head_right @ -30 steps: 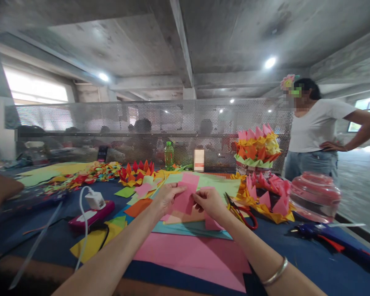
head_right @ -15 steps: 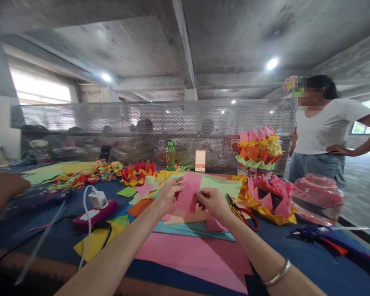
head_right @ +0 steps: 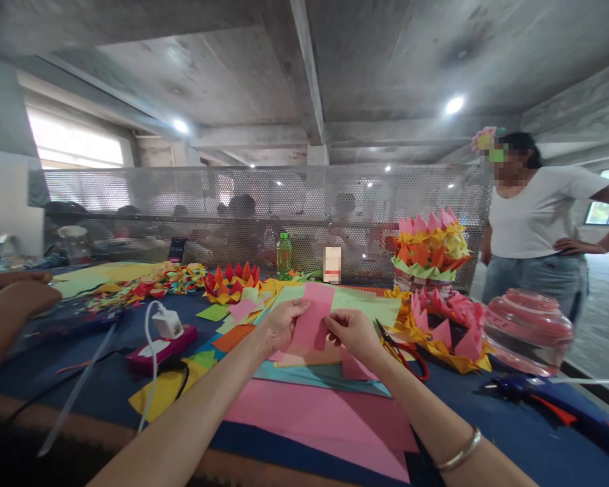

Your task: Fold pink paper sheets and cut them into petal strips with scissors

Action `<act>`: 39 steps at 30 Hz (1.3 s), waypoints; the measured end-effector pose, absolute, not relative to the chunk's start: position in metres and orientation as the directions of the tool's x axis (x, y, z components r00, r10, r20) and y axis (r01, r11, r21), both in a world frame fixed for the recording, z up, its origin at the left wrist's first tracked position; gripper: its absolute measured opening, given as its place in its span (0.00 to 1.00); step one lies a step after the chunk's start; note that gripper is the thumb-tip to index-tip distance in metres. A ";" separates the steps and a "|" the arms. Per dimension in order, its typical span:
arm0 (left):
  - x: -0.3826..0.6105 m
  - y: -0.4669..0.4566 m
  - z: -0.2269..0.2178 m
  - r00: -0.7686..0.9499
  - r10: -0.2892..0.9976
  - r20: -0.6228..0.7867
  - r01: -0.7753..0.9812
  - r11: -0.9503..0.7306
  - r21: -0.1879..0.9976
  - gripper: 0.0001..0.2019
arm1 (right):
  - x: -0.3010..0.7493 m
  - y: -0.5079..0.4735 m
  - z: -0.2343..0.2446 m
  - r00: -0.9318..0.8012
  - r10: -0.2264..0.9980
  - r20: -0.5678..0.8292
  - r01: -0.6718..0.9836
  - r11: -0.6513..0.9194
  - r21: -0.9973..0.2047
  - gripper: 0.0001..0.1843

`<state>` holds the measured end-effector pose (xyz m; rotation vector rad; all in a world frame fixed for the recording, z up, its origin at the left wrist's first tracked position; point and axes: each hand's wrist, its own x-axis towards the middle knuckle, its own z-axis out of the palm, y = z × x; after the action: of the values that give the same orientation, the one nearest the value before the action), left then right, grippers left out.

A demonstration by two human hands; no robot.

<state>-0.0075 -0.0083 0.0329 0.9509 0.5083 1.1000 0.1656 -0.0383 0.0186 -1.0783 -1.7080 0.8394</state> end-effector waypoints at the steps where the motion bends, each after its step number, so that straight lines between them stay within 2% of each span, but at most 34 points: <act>1: -0.007 -0.008 0.032 0.393 0.915 0.096 -0.504 0.127 0.854 0.08 | 0.166 -0.038 0.018 -0.189 0.923 0.335 0.296 0.379 -0.877 0.18; 6: -0.004 -0.008 0.026 0.355 0.927 0.121 -0.482 0.070 0.874 0.11 | 0.166 -0.037 0.018 -0.176 0.922 0.344 0.314 0.384 -0.868 0.18; 12: -0.001 -0.008 0.026 0.346 0.932 0.109 -0.455 0.066 0.888 0.06 | 0.166 -0.039 0.021 -0.163 0.920 0.356 0.357 0.391 -0.848 0.18; 17: -0.001 -0.010 0.027 0.366 0.919 0.147 -0.494 0.059 0.867 0.09 | 0.165 -0.042 0.024 -0.151 0.923 0.353 0.356 0.384 -0.852 0.19; 20: -0.001 -0.011 0.025 0.440 0.890 0.117 -0.421 0.090 0.903 0.12 | 0.164 -0.045 0.026 -0.163 0.922 0.351 0.343 0.386 -0.856 0.19; 25: -0.001 -0.008 0.020 0.351 0.934 0.071 -0.379 0.072 0.923 0.11 | 0.162 -0.047 0.028 -0.181 0.912 0.369 0.368 0.411 -0.834 0.20; 30: -0.001 -0.013 0.030 0.389 0.920 0.036 -0.511 0.184 0.840 0.09 | 0.158 -0.049 0.028 -0.213 0.909 0.357 0.300 0.409 -0.862 0.18; 36: -0.002 -0.021 0.044 0.331 0.943 -0.020 -0.638 0.240 0.732 0.09 | 0.157 -0.043 0.012 -0.256 0.867 0.427 0.527 0.495 -0.691 0.18; 39: 0.000 -0.023 0.044 0.352 0.936 -0.008 -0.652 0.251 0.715 0.10 | 0.157 -0.038 0.003 -0.253 0.871 0.422 0.540 0.489 -0.685 0.18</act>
<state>-0.0002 -0.0229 0.0444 0.6908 0.4878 1.1401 0.1574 -0.0380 0.0030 -1.1674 -1.9328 0.5215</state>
